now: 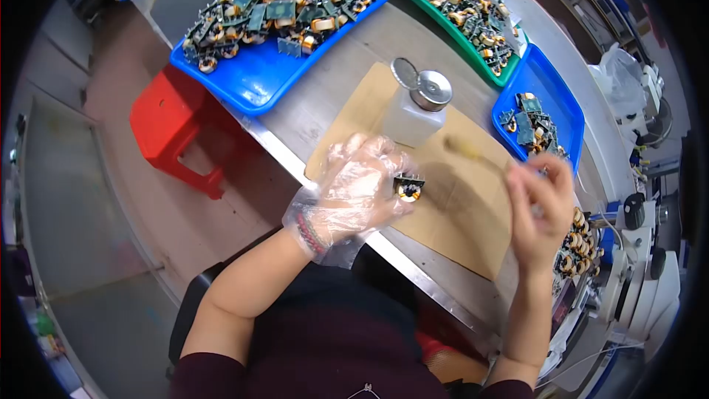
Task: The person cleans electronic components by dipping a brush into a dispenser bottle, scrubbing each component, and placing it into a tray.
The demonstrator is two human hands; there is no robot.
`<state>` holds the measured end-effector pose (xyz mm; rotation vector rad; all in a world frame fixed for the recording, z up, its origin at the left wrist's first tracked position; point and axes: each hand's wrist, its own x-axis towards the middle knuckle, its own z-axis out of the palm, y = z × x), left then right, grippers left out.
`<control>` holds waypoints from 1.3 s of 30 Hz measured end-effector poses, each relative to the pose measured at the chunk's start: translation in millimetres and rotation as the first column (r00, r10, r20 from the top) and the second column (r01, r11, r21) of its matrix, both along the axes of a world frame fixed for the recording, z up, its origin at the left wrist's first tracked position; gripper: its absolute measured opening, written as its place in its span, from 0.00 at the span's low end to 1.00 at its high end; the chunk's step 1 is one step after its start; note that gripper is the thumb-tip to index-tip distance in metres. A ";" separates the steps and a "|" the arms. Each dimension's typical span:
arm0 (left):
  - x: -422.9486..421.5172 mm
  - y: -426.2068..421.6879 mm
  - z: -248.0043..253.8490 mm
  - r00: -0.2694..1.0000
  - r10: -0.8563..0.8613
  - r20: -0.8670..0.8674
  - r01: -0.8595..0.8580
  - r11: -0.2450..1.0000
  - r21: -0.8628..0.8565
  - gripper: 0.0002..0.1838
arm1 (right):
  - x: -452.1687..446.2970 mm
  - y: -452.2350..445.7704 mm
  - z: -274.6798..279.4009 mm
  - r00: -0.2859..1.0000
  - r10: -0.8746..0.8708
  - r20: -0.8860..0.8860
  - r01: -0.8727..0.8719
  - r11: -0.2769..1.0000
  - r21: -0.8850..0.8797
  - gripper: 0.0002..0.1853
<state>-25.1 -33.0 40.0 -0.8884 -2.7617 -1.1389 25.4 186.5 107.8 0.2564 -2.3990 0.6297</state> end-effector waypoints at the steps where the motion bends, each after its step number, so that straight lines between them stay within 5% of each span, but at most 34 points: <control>1: -0.9 0.4 -2.0 1.000 0.009 0.013 -0.009 1.000 0.007 0.21 | 9.3 -3.2 -12.6 0.999 0.016 0.047 -0.014 0.999 -0.039 0.09; 4: -3.2 3.7 -1.5 1.000 -0.015 0.013 0.014 0.999 0.032 0.21 | 16.5 -17.8 -36.2 0.997 -0.003 0.077 -0.016 0.969 0.246 0.07; 6: -2.3 4.4 -0.5 1.000 0.007 0.025 -0.006 1.000 -0.017 0.20 | 13.0 -8.1 -55.5 0.998 0.020 0.061 -0.032 0.981 0.192 0.06; 10: -2.3 5.3 -7.2 0.999 0.035 -0.020 -0.034 0.999 0.013 0.18 | 19.0 13.9 -60.6 0.978 -0.204 0.052 0.201 0.978 0.057 0.06; 12: -1.8 7.3 -8.7 0.997 0.053 -0.061 -0.050 0.997 0.053 0.17 | 16.6 -4.8 -57.4 0.996 -0.011 -0.090 0.013 1.000 0.021 0.07; 15: -1.8 9.6 -2.7 0.998 0.055 -0.008 -0.055 0.998 -0.003 0.17 | 10.9 -7.9 -65.9 0.997 0.011 0.080 -0.014 0.999 0.030 0.06; 16: -3.0 10.2 -3.8 0.999 0.048 -0.007 -0.048 0.999 0.001 0.17 | 12.5 1.5 -63.2 0.995 -0.069 0.073 0.069 0.998 0.004 0.05; 17: -3.3 9.2 -5.9 0.999 0.042 -0.016 -0.041 0.999 0.031 0.15 | 14.3 11.8 -53.1 0.968 -0.230 0.098 0.206 0.956 0.209 0.05; 19: -3.9 7.9 -8.6 0.998 0.057 -0.021 -0.055 0.997 0.061 0.12 | 14.3 13.1 -54.5 0.984 -0.180 -0.003 0.180 0.982 0.052 0.06; 20: -3.5 8.3 -8.9 0.995 0.078 -0.055 -0.073 0.994 0.085 0.12 | 13.8 5.4 -59.0 0.992 -0.026 -0.125 0.030 0.999 0.034 0.06; 23: 0.6 9.9 -7.6 0.999 0.040 -0.003 -0.039 0.999 0.037 0.12 | 13.0 -11.6 -61.6 0.992 -0.012 0.124 0.007 0.999 0.042 0.06; 24: -0.7 9.8 -8.2 0.998 0.051 -0.022 -0.050 0.997 0.051 0.12 | 12.7 3.8 -62.6 0.995 -0.048 0.088 0.048 0.999 -0.004 0.05; 25: -1.5 9.4 -9.4 0.996 0.075 -0.039 -0.072 0.995 0.072 0.12 | 13.1 13.6 -53.5 0.966 -0.247 0.074 0.227 0.951 0.208 0.04; 27: -4.5 9.8 -12.4 0.994 0.089 -0.068 -0.081 0.991 0.103 0.12 | 21.7 28.8 -59.8 0.964 -0.249 0.088 0.251 0.968 -0.010 0.05; 29: -2.2 8.7 -10.4 0.995 0.065 -0.070 -0.058 0.993 0.104 0.12 | 17.0 -7.6 -49.8 0.999 -0.025 -0.042 0.025 1.000 0.012 0.06; 30: -2.2 9.6 -4.5 0.998 0.054 -0.023 -0.054 0.998 0.020 0.12 | 15.9 -24.5 -45.8 0.997 -0.028 0.067 0.020 0.994 0.112 0.06; 31: 0.5 10.0 -6.4 0.999 0.038 -0.012 -0.037 0.999 0.013 0.12 | 12.5 -18.8 -60.8 0.993 -0.047 0.107 0.046 0.999 0.015 0.06; 33: -2.3 10.4 -8.4 0.997 0.068 -0.046 -0.066 0.997 0.041 0.12 | 11.9 7.2 -51.8 0.951 -0.287 0.114 0.258 0.942 0.215 0.06; 35: -5.6 10.0 -10.4 0.992 0.089 -0.089 -0.081 0.993 0.089 0.12 | 24.1 32.6 -60.1 0.938 -0.299 0.173 0.314 0.947 -0.065 0.05; 37: -1.9 9.4 -11.5 0.993 0.083 -0.083 -0.072 0.990 0.121 0.11 | 22.6 9.5 -54.8 0.999 -0.049 -0.009 0.049 0.998 -0.039 0.07; 39: -0.5 9.5 -10.4 0.998 0.050 -0.047 -0.048 0.998 0.037 0.11 | 15.4 -18.5 -54.9 0.989 -0.009 0.150 -0.003 0.997 0.078 0.09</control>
